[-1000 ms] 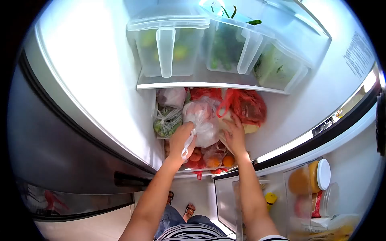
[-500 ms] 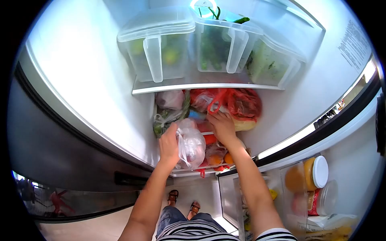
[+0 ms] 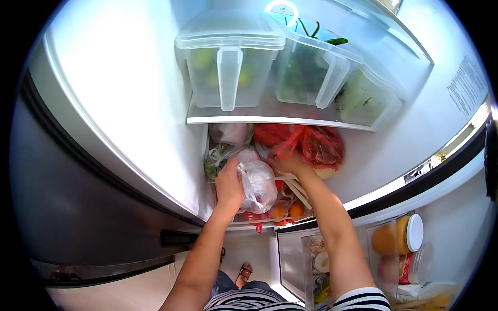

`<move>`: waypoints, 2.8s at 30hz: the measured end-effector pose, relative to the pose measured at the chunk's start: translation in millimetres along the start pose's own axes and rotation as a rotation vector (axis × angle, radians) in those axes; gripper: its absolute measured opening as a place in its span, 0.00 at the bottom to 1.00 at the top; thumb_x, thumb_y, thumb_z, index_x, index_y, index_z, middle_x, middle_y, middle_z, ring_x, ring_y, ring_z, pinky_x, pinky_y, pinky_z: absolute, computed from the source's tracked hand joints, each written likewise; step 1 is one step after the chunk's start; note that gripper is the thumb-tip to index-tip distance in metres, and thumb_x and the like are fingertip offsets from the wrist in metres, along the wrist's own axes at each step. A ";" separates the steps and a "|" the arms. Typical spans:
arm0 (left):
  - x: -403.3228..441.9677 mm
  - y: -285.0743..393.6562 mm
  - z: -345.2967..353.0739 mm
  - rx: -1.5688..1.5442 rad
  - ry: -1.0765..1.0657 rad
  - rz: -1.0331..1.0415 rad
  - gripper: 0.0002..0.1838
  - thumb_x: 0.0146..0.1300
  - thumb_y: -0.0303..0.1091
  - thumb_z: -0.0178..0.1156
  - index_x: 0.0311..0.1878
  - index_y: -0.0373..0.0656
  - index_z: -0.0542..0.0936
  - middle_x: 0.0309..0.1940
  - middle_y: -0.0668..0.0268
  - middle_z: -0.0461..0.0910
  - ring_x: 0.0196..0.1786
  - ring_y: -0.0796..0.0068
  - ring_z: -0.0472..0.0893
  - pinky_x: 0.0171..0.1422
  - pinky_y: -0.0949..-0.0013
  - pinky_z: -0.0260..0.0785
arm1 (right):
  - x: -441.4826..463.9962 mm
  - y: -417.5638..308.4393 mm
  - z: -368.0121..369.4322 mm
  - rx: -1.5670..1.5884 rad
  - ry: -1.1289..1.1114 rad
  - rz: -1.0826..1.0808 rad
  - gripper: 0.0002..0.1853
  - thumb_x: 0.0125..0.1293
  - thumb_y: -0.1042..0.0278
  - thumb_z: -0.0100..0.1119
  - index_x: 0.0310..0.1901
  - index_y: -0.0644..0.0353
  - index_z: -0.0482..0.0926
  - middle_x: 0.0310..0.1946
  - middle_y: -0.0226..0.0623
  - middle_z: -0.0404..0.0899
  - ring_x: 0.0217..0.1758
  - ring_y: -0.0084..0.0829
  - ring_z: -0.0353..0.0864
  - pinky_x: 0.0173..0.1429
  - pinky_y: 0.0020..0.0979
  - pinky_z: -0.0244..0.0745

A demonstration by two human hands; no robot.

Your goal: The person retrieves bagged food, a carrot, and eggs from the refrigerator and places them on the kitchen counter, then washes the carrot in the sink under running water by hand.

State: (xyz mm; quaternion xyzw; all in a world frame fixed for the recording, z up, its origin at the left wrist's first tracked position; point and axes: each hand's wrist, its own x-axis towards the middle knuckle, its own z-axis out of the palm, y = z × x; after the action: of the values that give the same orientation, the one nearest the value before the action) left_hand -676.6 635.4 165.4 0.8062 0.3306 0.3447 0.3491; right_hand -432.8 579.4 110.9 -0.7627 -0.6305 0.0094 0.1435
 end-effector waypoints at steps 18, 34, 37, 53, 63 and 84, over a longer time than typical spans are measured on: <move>2.2 -8.6 10.9 -0.003 0.013 0.016 0.20 0.54 0.19 0.53 0.52 0.40 0.72 0.42 0.48 0.78 0.47 0.40 0.76 0.48 0.47 0.68 | 30.5 19.7 6.9 0.108 0.250 0.243 0.26 0.56 0.61 0.64 0.55 0.64 0.74 0.56 0.55 0.73 0.60 0.50 0.72 0.66 0.42 0.65; 1.6 -7.8 13.9 -0.122 0.022 0.036 0.15 0.54 0.18 0.53 0.46 0.40 0.73 0.40 0.47 0.78 0.46 0.39 0.76 0.47 0.45 0.67 | -33.6 -31.3 -40.3 0.208 0.291 0.000 0.15 0.53 0.70 0.65 0.44 0.59 0.77 0.38 0.43 0.79 0.44 0.47 0.77 0.49 0.41 0.72; 2.1 -10.1 17.2 -0.129 0.012 0.014 0.13 0.55 0.20 0.53 0.45 0.39 0.73 0.40 0.47 0.79 0.46 0.39 0.76 0.46 0.46 0.67 | -41.0 -46.6 -44.2 0.329 0.431 -0.004 0.12 0.54 0.73 0.62 0.42 0.59 0.78 0.36 0.43 0.78 0.43 0.48 0.77 0.46 0.42 0.71; 1.7 -13.2 24.6 -0.142 0.078 0.117 0.09 0.61 0.23 0.47 0.43 0.37 0.73 0.41 0.49 0.78 0.47 0.43 0.77 0.48 0.55 0.68 | -69.2 -9.1 -91.9 -0.364 0.270 0.527 0.35 0.53 0.56 0.66 0.65 0.39 0.69 0.70 0.40 0.59 0.72 0.49 0.56 0.66 0.64 0.56; 0.0 -5.9 17.9 -0.093 0.034 0.106 0.10 0.60 0.22 0.49 0.44 0.38 0.74 0.41 0.49 0.78 0.47 0.43 0.77 0.49 0.54 0.68 | -47.6 25.2 -73.0 -0.313 0.380 0.465 0.39 0.49 0.48 0.68 0.66 0.38 0.67 0.70 0.46 0.57 0.71 0.54 0.55 0.66 0.66 0.53; 23.2 4.9 31.3 -0.148 -0.035 0.283 0.13 0.56 0.25 0.51 0.45 0.42 0.77 0.40 0.55 0.77 0.48 0.50 0.75 0.51 0.56 0.67 | -54.4 -88.6 -64.2 0.731 0.222 0.110 0.06 0.60 0.74 0.59 0.39 0.62 0.80 0.32 0.43 0.82 0.35 0.35 0.82 0.39 0.31 0.75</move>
State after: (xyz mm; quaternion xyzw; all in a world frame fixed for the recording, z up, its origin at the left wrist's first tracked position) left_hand -637.9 640.3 160.7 0.8227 0.1813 0.3998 0.3613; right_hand -516.3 528.1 183.8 -0.6901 -0.5245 0.1587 0.4726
